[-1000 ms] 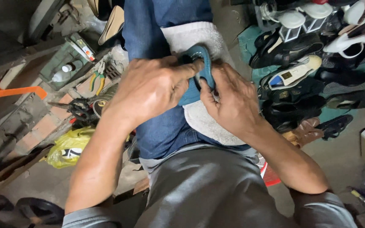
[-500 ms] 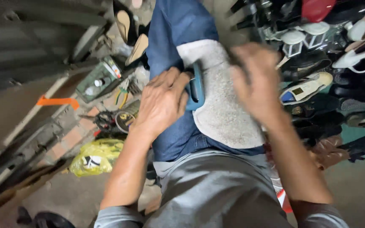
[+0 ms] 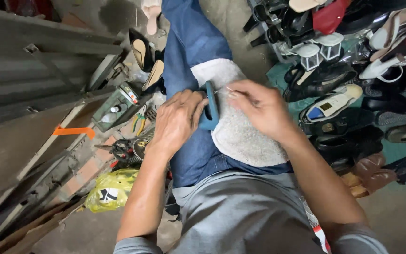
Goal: Hand-sewing the upper part of a blue shoe to its base using a needle and thread while sitting on the floor.
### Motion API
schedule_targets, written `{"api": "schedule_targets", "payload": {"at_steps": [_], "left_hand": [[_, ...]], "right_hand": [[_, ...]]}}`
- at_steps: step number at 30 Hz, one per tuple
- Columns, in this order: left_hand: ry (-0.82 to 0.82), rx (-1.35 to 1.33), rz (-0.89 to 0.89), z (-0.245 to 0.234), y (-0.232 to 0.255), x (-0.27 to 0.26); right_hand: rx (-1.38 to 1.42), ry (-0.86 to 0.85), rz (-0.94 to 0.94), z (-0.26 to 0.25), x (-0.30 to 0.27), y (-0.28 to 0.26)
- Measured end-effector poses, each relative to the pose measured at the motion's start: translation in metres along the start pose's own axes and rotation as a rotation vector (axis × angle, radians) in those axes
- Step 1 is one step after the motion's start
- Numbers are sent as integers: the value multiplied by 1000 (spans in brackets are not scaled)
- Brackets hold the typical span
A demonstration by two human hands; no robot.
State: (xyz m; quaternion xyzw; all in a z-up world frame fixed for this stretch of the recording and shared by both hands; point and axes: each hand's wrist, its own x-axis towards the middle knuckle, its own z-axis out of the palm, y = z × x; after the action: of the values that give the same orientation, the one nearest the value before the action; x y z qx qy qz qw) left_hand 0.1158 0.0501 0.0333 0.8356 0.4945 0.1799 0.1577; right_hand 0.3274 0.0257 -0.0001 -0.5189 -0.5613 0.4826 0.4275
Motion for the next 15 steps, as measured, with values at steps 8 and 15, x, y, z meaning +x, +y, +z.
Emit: {"api": "schedule_targets", "payload": {"at_steps": [8, 15], "left_hand": [[-23, 57, -135, 8, -16, -15], [-177, 258, -640, -13, -93, -108]], "right_hand": [[-361, -246, -52, -1, 6, -22], [-251, -16, -188, 12, 2, -11]]}}
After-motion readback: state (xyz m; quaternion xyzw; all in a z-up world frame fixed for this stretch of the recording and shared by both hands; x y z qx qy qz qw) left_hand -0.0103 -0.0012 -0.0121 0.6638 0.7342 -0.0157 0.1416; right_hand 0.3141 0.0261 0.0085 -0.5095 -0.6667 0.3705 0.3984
